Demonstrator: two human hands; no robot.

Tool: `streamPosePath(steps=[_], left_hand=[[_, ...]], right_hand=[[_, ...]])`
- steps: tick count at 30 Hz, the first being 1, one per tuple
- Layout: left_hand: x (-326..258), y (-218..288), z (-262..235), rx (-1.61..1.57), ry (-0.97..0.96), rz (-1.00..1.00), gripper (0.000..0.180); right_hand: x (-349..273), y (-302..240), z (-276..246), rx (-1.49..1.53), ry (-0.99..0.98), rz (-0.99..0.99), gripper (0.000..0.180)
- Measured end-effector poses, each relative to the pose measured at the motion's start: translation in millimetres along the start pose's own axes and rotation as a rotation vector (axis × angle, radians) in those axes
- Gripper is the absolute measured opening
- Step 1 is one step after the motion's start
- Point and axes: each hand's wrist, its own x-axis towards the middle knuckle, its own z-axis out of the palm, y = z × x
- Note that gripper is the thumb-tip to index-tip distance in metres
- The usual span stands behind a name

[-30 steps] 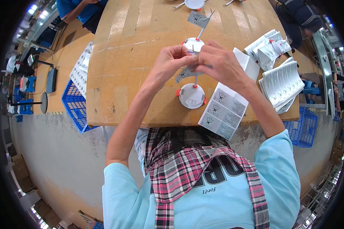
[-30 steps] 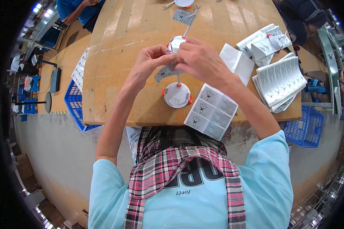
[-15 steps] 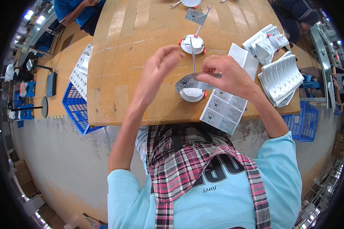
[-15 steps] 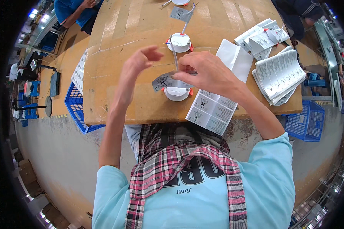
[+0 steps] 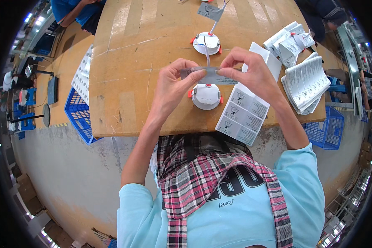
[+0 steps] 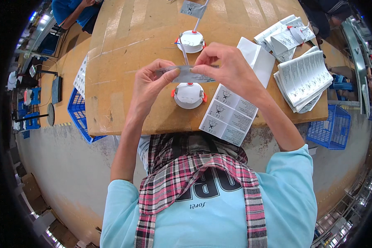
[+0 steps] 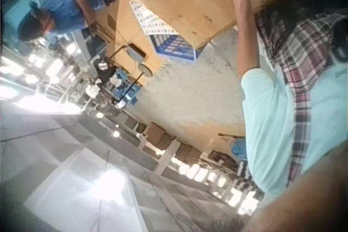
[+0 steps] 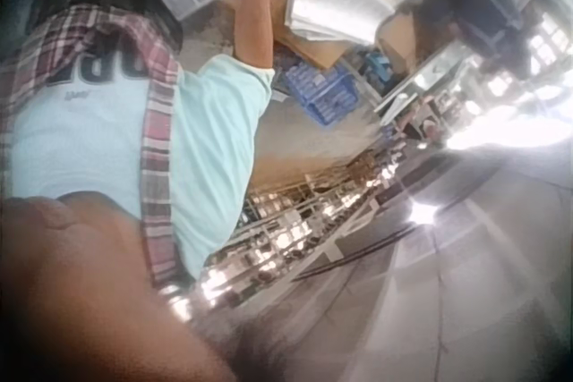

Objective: The recorder is assembling circular LED light fixtures by applying labels and connecting components on a factory assembly line.

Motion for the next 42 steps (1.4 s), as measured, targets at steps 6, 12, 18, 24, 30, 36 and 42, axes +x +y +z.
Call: streamPosePath(steps=[6, 12, 18, 24, 30, 36, 42], left_hand=[[10, -7, 9, -0.026, 0.107, -0.051, 0.016], [17, -16, 11, -0.081, 0.233, 0.003, 0.017], [19, -22, 16, -0.221, 0.277, 0.061, 0.015], [19, -28, 15, -0.200, 0.251, 0.036, 0.014], [16, -28, 19, -0.248, 0.252, 0.066, 0.013], [19, -35, 17, -0.301, 0.247, 0.082, 0.013], [21, -36, 15, -0.327, 0.227, 0.043, 0.011]], right_hand=[[7, 10, -3, 0.107, 0.051, 0.109, 0.015], [17, 16, -3, 0.056, 0.110, 0.071, 0.016], [23, 19, -1, 0.026, 0.129, -0.003, 0.016], [25, 18, -2, -0.009, 0.122, -0.012, 0.016], [24, 21, -3, -0.051, 0.125, -0.075, 0.016], [26, 22, -2, -0.043, 0.110, -0.076, 0.016], [31, 30, -3, 0.010, 0.058, -0.005, 0.021]])
